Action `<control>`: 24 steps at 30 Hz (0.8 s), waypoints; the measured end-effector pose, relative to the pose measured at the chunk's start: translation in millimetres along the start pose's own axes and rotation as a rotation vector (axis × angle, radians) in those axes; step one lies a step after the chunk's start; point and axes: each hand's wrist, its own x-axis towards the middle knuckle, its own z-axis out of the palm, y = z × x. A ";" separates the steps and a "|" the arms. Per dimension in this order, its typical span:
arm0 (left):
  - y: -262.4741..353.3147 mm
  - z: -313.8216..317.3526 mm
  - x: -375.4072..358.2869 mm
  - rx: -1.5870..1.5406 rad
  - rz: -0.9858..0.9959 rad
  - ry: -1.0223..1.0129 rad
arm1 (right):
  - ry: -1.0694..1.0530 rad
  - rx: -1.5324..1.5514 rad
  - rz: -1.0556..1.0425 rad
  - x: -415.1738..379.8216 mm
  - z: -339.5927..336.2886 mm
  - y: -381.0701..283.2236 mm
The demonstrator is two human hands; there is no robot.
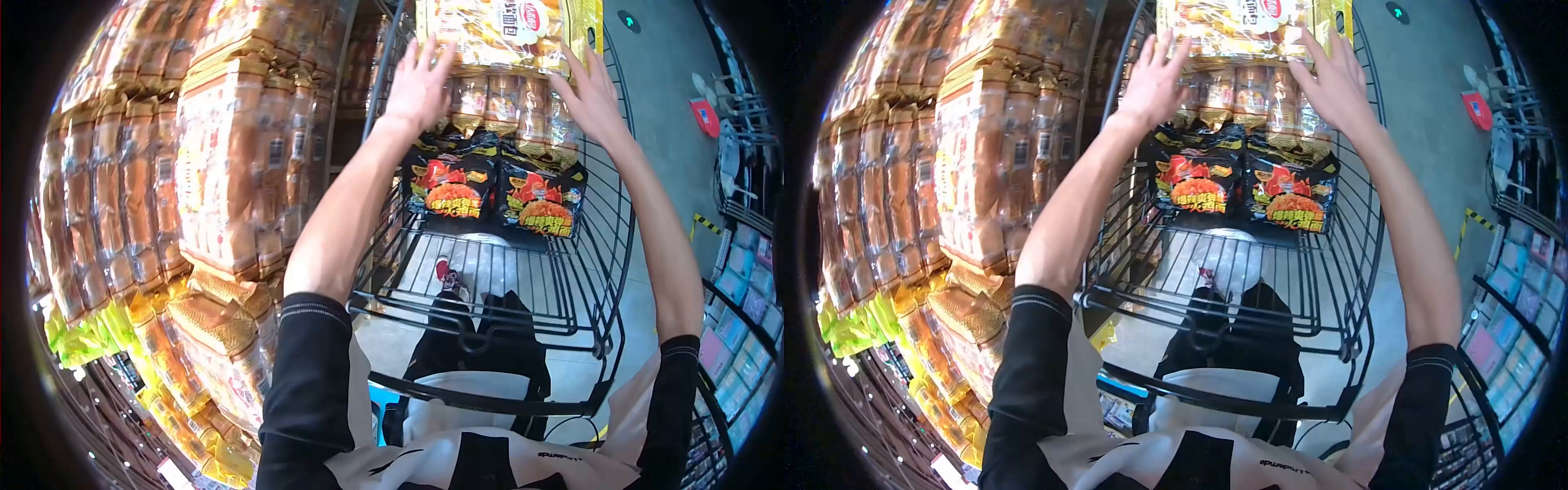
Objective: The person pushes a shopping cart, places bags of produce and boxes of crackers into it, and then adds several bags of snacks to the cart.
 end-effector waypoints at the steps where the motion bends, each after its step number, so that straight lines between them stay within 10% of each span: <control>1: 4.5 -9.9 -13.3 -0.043 0.036 0.013 | 0.020 0.089 0.005 -17.0 -11.3 -5.8; 9: 27.0 -135.9 -203.3 -0.355 -0.053 -0.309 | -0.271 0.412 0.033 -220.3 -141.0 -80.7; 14: 82.7 -228.6 -342.2 -0.624 -0.084 -0.172 | -0.349 0.649 0.069 -315.8 -206.7 -142.1; 18: 105.2 -240.0 -404.5 -0.497 0.001 -0.388 | -0.478 0.416 -0.298 -353.6 -230.7 -174.4; 24: 108.9 -196.7 -391.6 -0.267 0.011 -0.453 | -0.791 0.377 -0.121 -367.0 -207.2 -193.8</control>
